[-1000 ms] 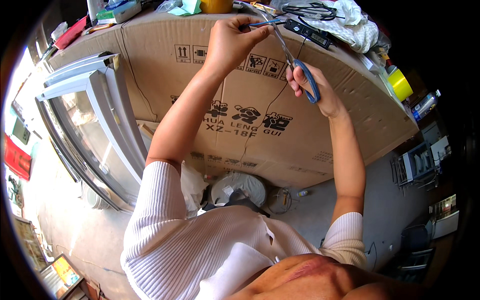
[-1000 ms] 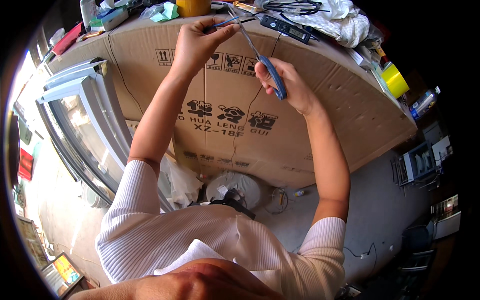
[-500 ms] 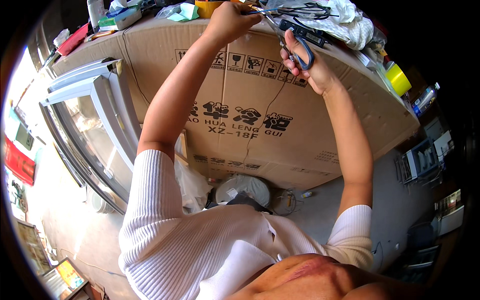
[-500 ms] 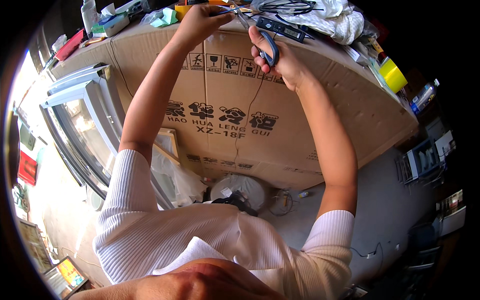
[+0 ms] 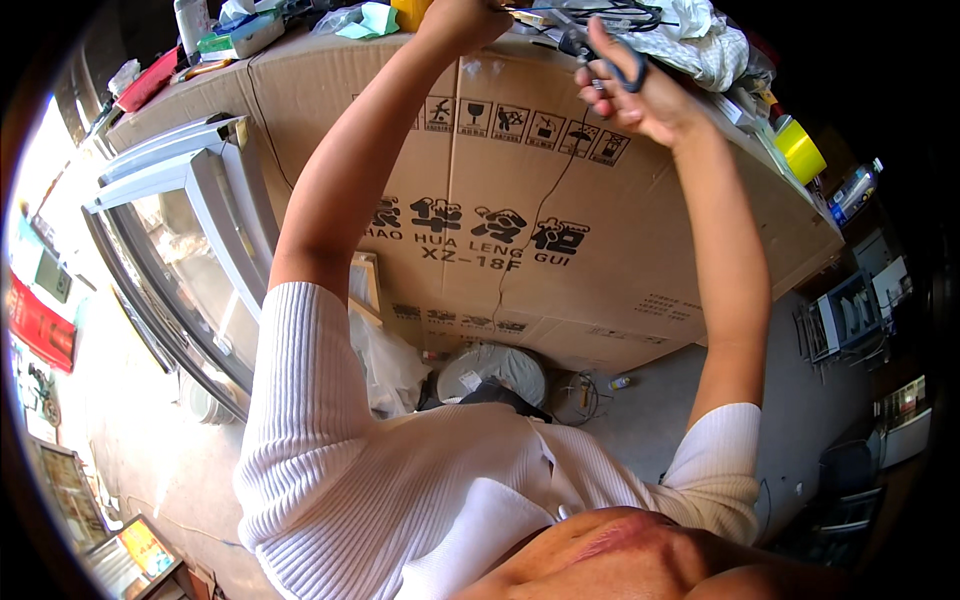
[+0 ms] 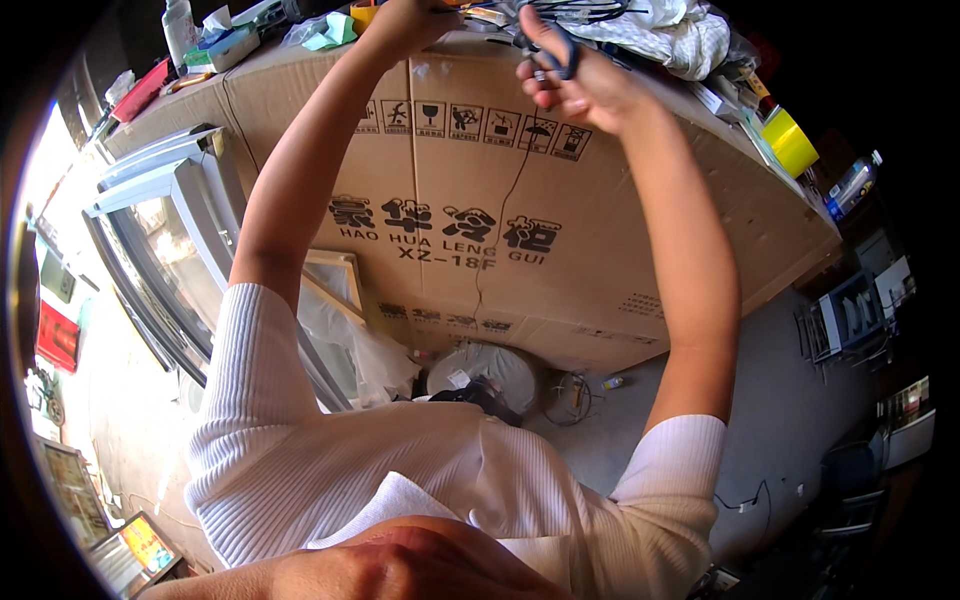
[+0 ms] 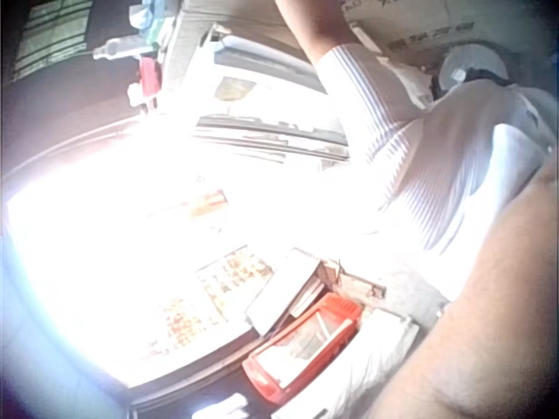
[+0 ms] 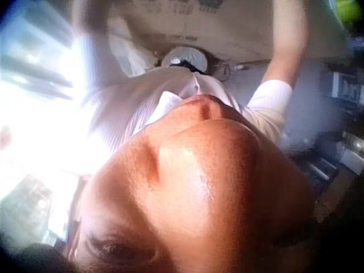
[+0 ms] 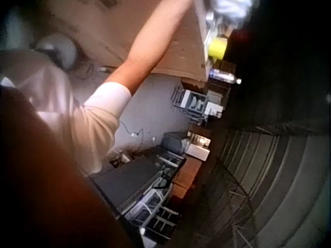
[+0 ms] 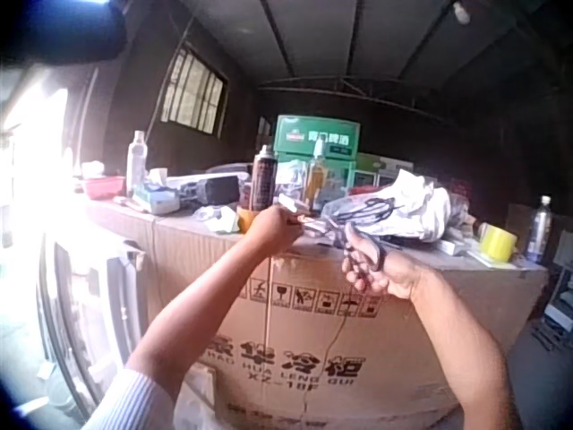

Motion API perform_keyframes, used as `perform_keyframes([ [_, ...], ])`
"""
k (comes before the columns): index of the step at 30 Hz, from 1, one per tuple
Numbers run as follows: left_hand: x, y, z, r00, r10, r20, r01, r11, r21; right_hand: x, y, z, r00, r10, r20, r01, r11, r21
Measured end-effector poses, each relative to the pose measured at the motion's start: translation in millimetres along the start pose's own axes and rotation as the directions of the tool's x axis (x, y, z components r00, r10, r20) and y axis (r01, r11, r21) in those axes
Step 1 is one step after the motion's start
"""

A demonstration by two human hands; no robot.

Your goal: The person connects wires by twisting their ends together and sliding a terminal connector onto the joined wires before using shears to trim the wire.

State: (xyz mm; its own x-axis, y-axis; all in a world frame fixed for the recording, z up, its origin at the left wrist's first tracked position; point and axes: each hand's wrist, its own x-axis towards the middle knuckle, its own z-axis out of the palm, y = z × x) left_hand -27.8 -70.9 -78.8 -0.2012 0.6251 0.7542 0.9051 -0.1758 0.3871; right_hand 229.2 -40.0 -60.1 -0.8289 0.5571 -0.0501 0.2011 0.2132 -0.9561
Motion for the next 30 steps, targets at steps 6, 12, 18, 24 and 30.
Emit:
perform_keyframes([
  [6, -55, 32, -35, 0.992, 0.002, -0.128, -0.015, 0.995, -0.096, -69, -14, -86, 0.917, -0.345, -0.202, 0.147, 0.761, -0.631],
  [12, -108, 49, -38, 0.928, -0.314, 0.202, 0.350, 0.545, -0.762, -118, -4, -157, 0.891, -0.248, -0.381, -0.184, 0.571, -0.800],
  [18, -145, 75, -14, 0.806, -0.152, 0.572, 0.574, -0.035, -0.818, -63, 27, -200, 0.914, -0.324, -0.246, -0.112, 0.379, -0.918],
  [24, -169, 93, 4, 0.743, -0.122, 0.658, 0.641, -0.156, -0.752, -37, 47, -203, 0.821, -0.526, -0.223, -0.206, 0.091, -0.974],
  [30, -203, 96, 22, 0.685, -0.112, 0.720, 0.668, -0.298, -0.682, -57, 84, 1, 0.756, -0.608, -0.243, 0.467, 0.761, -0.450],
])
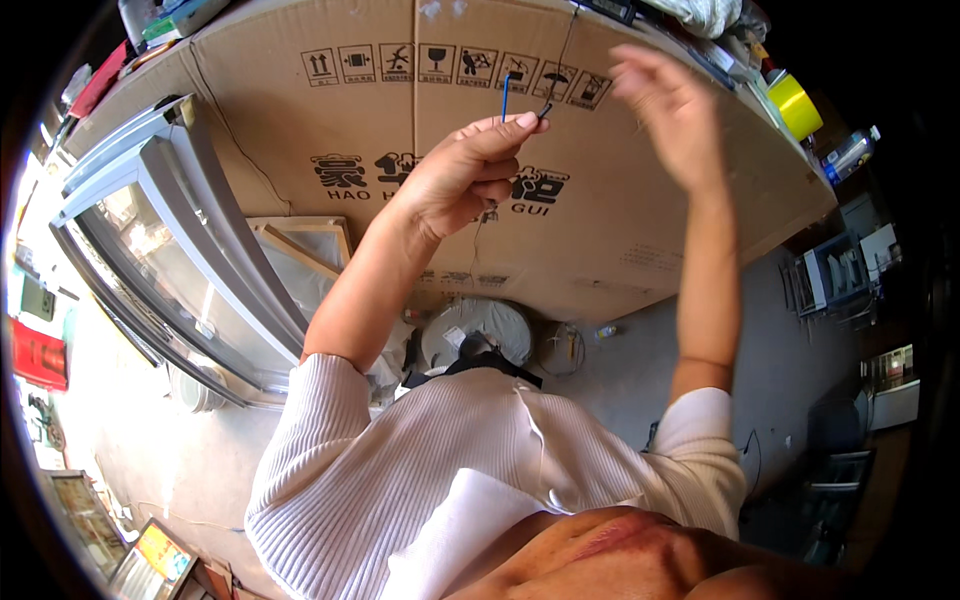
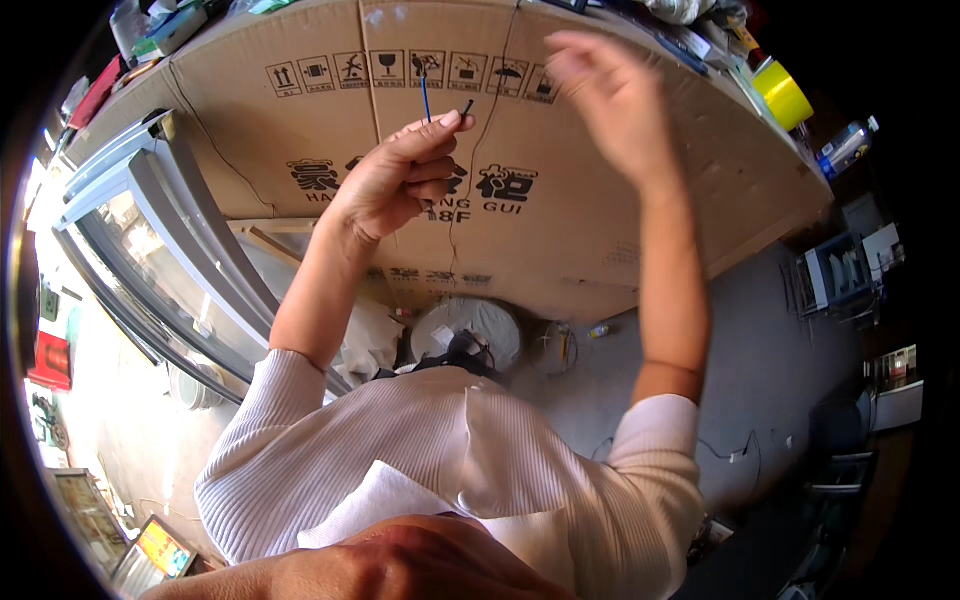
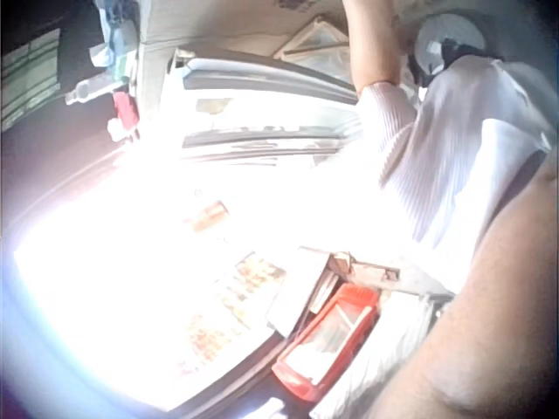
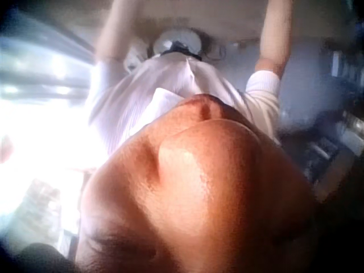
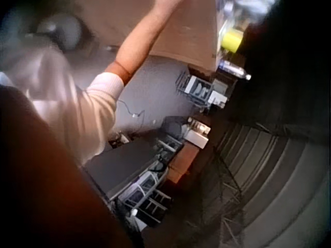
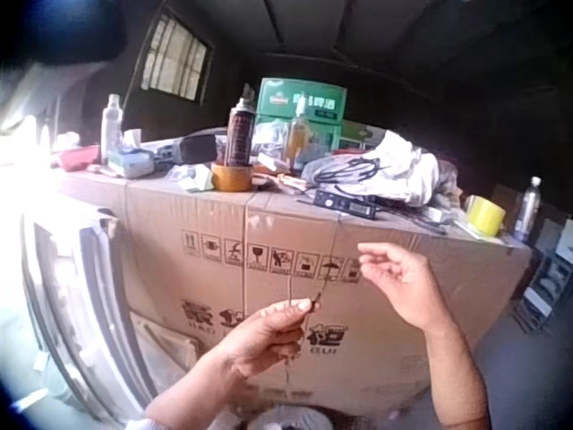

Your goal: The person connects wires by twisting their ends together and sliding a terminal connector onto the joined wires before using shears to trim the wire.

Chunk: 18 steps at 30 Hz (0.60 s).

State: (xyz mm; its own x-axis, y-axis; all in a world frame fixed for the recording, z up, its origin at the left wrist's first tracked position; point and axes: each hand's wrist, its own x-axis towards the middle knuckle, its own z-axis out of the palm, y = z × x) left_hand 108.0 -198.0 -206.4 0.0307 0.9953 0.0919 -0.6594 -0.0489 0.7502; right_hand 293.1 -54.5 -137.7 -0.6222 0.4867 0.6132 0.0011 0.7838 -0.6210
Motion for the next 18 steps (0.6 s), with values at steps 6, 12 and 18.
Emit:
perform_keyframes([
  [6, 5, -52, -1, 0.990, -0.129, 0.052, 0.134, 0.986, -0.100, -87, 1, 70, 0.972, 0.235, 0.027, -0.218, 0.846, 0.487],
  [12, 0, -85, 6, 0.982, -0.176, -0.072, 0.184, 0.973, 0.137, -129, 19, 80, 0.928, 0.226, -0.297, -0.105, 0.922, 0.373],
  [18, -5, -116, 0, 0.986, -0.161, -0.052, 0.169, 0.933, 0.319, -145, 10, 67, 0.857, 0.401, -0.324, -0.219, 0.852, 0.475],
])
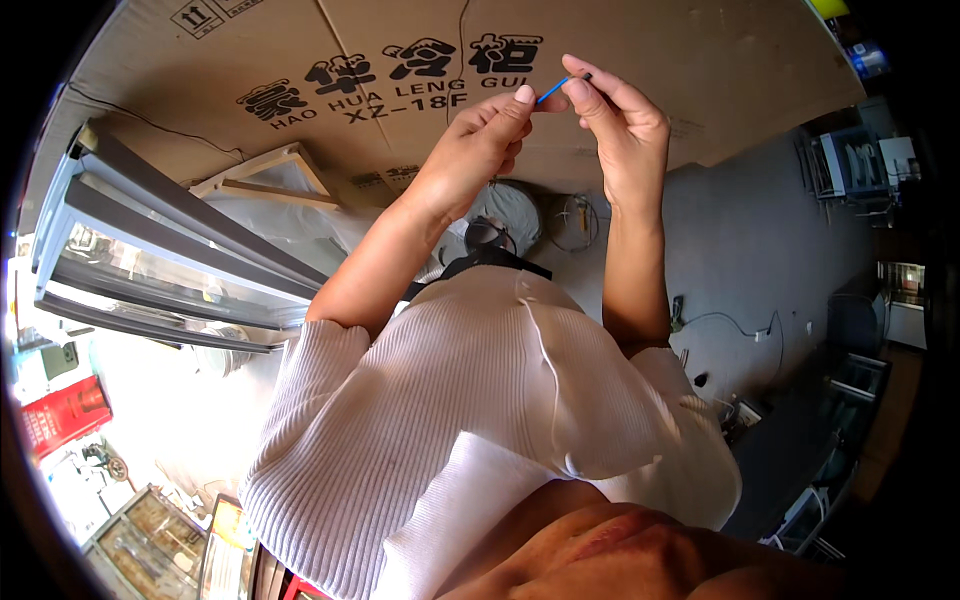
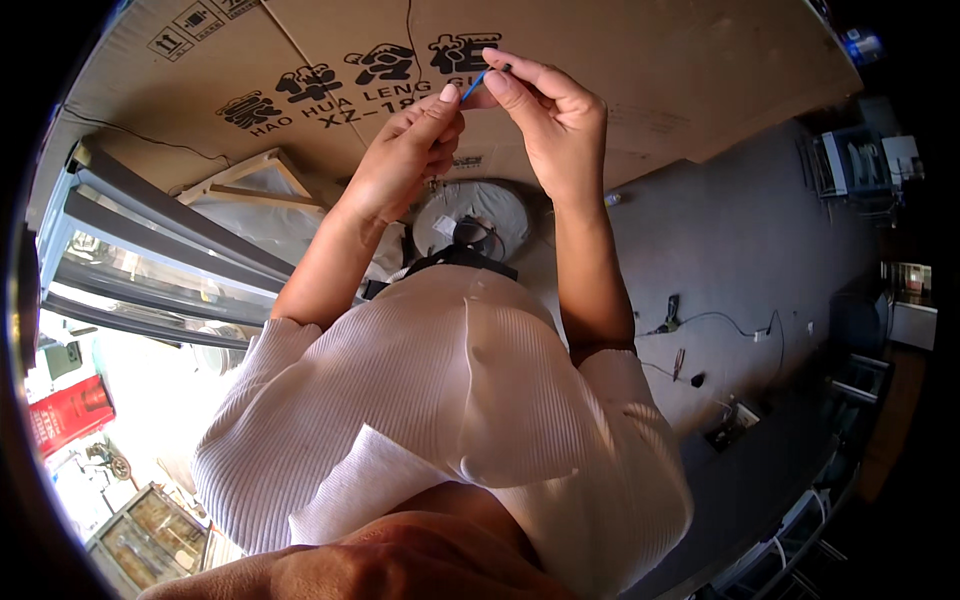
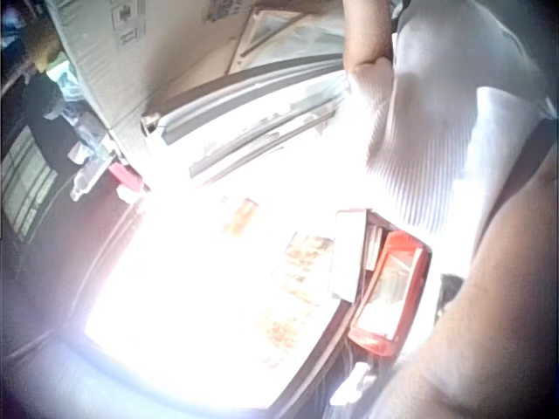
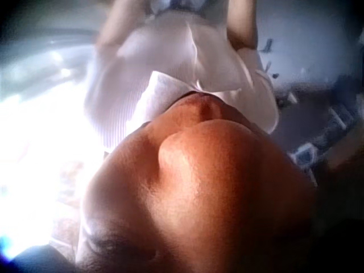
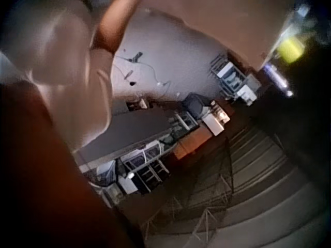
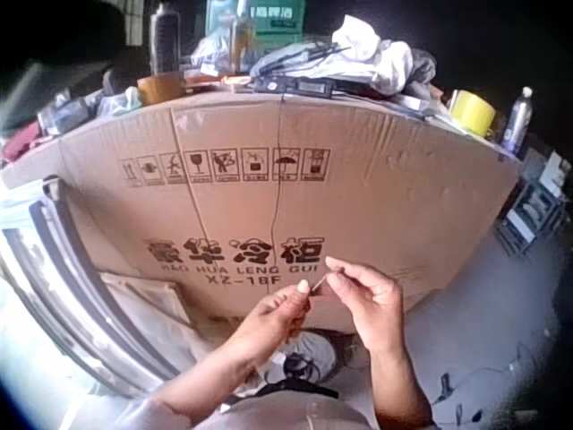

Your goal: The person connects wires by twisting their ends together and sliding a terminal connector onto the joined wires before using shears to trim the wire.

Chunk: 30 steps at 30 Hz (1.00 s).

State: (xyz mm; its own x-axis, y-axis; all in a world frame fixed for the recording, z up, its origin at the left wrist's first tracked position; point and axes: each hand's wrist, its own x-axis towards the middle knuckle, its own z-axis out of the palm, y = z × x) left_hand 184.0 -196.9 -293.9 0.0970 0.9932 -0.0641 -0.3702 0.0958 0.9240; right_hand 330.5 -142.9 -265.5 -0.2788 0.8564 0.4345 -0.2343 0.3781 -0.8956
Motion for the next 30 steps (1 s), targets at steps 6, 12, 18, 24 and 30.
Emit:
perform_keyframes([
  [6, 4, -9, 10, 0.991, 0.125, -0.052, -0.122, 0.991, 0.062, -3, 10, -16, 0.998, 0.030, 0.052, -0.028, 0.999, -0.035],
  [12, 9, -15, 10, 0.963, 0.263, -0.057, -0.245, 0.945, 0.217, -9, 20, -21, 0.996, 0.064, 0.062, -0.068, 0.996, 0.062],
  [18, 9, -14, 9, 0.965, 0.250, -0.078, -0.240, 0.963, 0.122, -16, 24, -17, 0.977, 0.200, -0.072, -0.201, 0.979, -0.012],
  [24, 8, -16, 11, 0.950, 0.280, -0.140, -0.268, 0.958, 0.102, -18, 28, -18, 0.941, 0.297, -0.161, -0.252, 0.935, 0.248],
  [30, 9, -23, 9, 0.928, 0.348, -0.133, -0.331, 0.934, 0.137, -18, 31, -18, 0.946, 0.317, -0.075, -0.269, 0.890, 0.367],
])
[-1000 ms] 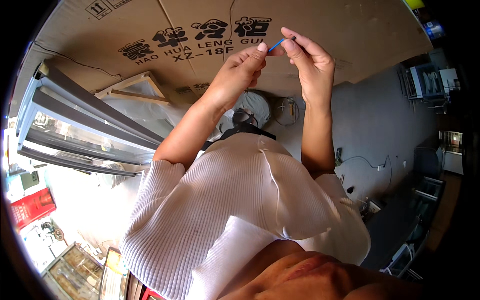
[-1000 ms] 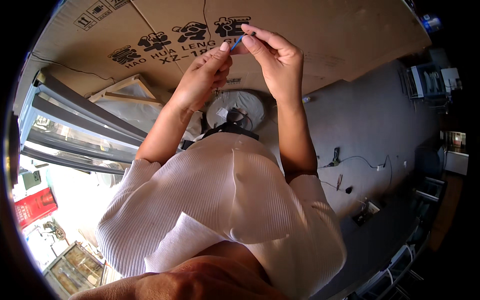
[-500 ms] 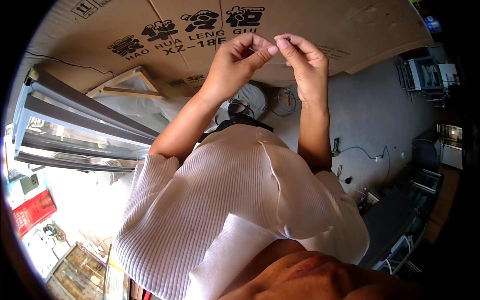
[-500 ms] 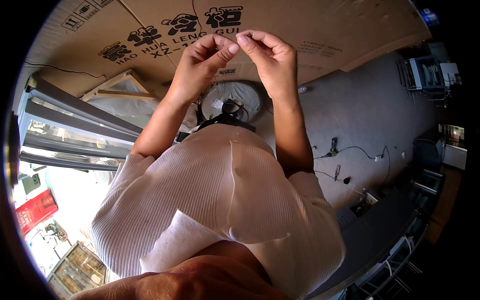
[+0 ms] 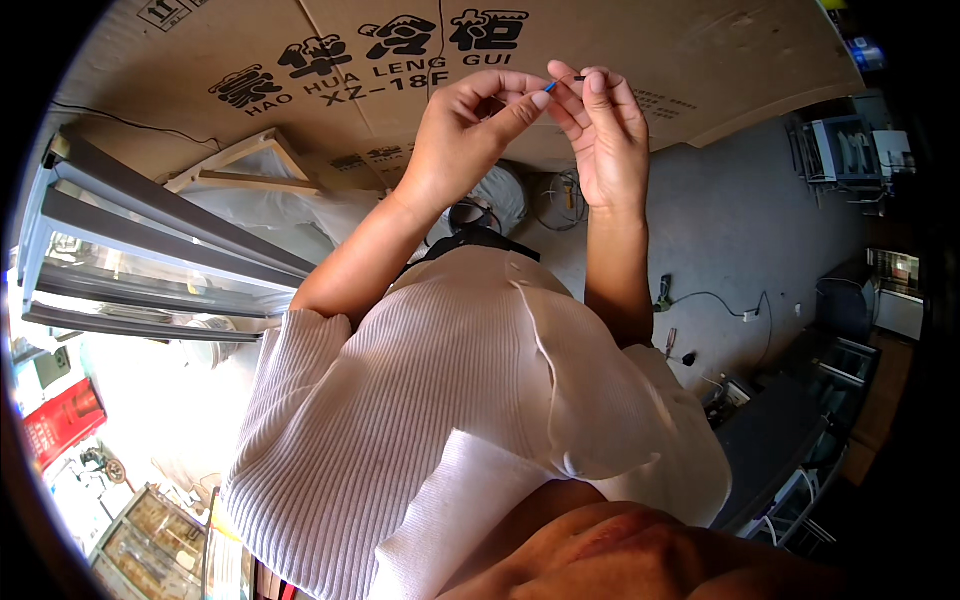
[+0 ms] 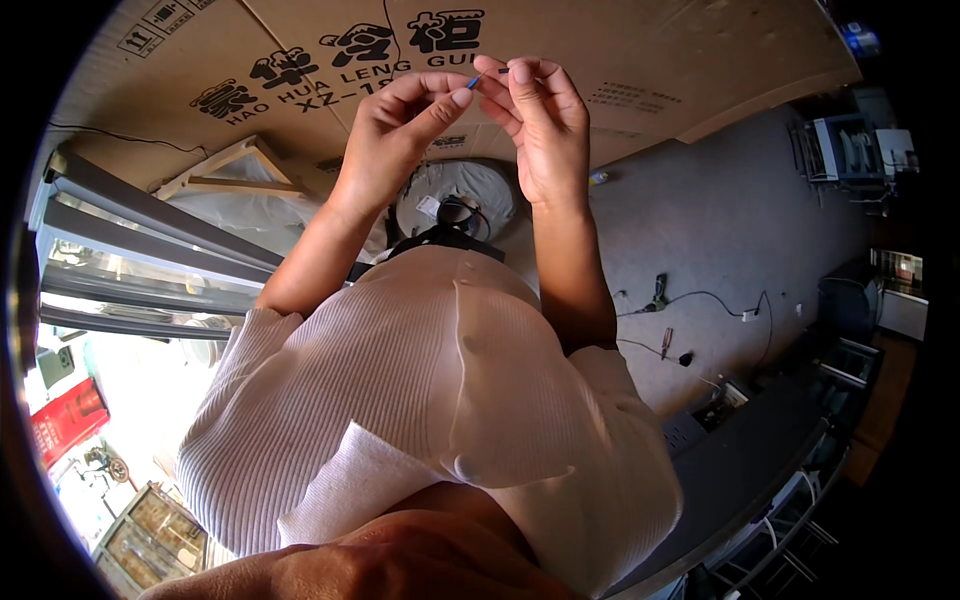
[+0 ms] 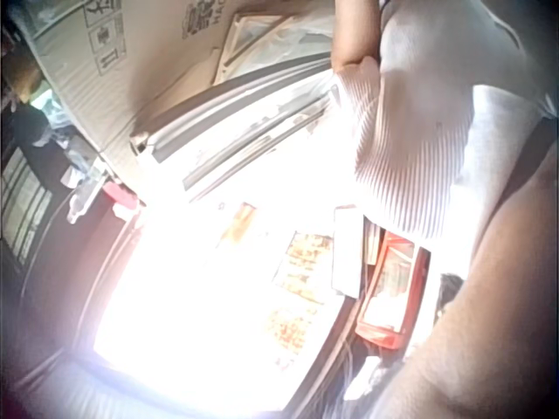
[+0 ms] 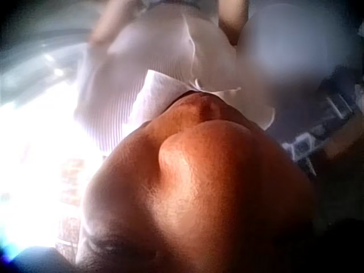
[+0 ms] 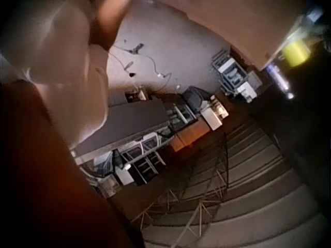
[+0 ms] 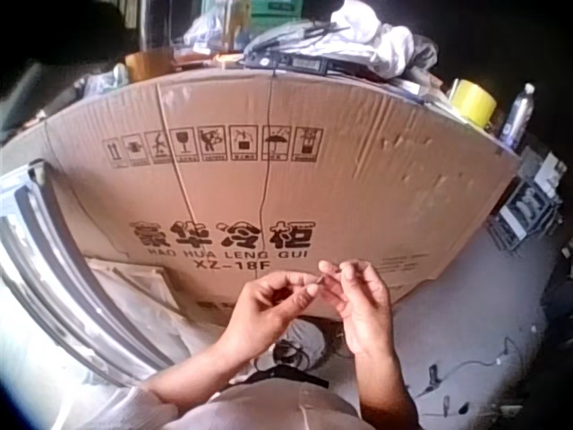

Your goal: The person connects wires by twisting their ends together and sliding a terminal connector onto the joined wires before using shears to trim the wire.

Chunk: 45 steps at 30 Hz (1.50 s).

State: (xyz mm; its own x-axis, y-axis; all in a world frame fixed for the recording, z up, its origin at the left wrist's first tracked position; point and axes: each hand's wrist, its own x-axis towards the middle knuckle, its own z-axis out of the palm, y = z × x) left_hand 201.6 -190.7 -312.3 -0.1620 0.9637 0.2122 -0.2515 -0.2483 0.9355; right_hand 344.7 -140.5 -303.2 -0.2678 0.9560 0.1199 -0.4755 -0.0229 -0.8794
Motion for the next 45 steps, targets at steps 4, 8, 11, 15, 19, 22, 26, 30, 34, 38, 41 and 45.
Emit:
perform_keyframes([
  [4, -2, 1, -2, 1.000, 0.005, -0.007, -0.005, 0.997, 0.074, -1, -1, 1, 1.000, 0.001, 0.009, -0.001, 1.000, -0.008],
  [8, -4, -2, -3, 0.998, 0.056, -0.022, -0.052, 0.986, 0.156, -1, -1, 1, 1.000, -0.008, 0.017, 0.009, 0.999, -0.042],
  [11, -5, -3, -4, 0.994, 0.102, -0.033, -0.093, 0.973, 0.211, -1, 0, 2, 1.000, -0.020, 0.023, 0.021, 0.999, -0.050],
  [15, -6, -3, -5, 0.986, 0.163, -0.035, -0.147, 0.950, 0.277, -1, 0, 4, 0.999, -0.030, 0.029, 0.032, 0.998, -0.053],
  [19, -7, 0, -5, 0.982, 0.182, -0.038, -0.161, 0.936, 0.314, -2, 1, 5, 0.999, -0.033, 0.027, 0.035, 0.998, -0.051],
  [22, -8, -1, -6, 0.976, 0.213, -0.040, -0.188, 0.923, 0.335, -2, 2, 5, 0.999, -0.030, 0.023, 0.031, 0.998, -0.049],
  [26, -8, -1, -6, 0.971, 0.235, -0.041, -0.202, 0.899, 0.389, -2, 3, 6, 0.999, -0.030, 0.018, 0.031, 0.998, -0.056],
  [30, -10, 1, -5, 0.966, 0.256, -0.048, -0.214, 0.885, 0.414, -3, 3, 6, 0.999, -0.033, 0.023, 0.034, 0.998, -0.054],
  [34, -12, 6, -5, 0.954, 0.300, -0.017, -0.250, 0.823, 0.511, -5, 2, 6, 1.000, -0.023, 0.014, 0.024, 0.997, -0.068],
  [38, -14, 9, -6, 0.940, 0.342, 0.001, -0.287, 0.786, 0.548, -5, 0, 7, 1.000, 0.007, 0.017, -0.006, 0.997, -0.082],
  [41, -14, 8, -7, 0.938, 0.348, 0.008, -0.291, 0.773, 0.564, -4, -3, 4, 0.999, 0.032, 0.042, -0.027, 0.993, -0.114],
  [45, -13, 5, -9, 0.932, 0.362, 0.014, -0.301, 0.751, 0.587, -4, -7, 4, 0.996, 0.028, 0.089, -0.013, 0.986, -0.167],
])
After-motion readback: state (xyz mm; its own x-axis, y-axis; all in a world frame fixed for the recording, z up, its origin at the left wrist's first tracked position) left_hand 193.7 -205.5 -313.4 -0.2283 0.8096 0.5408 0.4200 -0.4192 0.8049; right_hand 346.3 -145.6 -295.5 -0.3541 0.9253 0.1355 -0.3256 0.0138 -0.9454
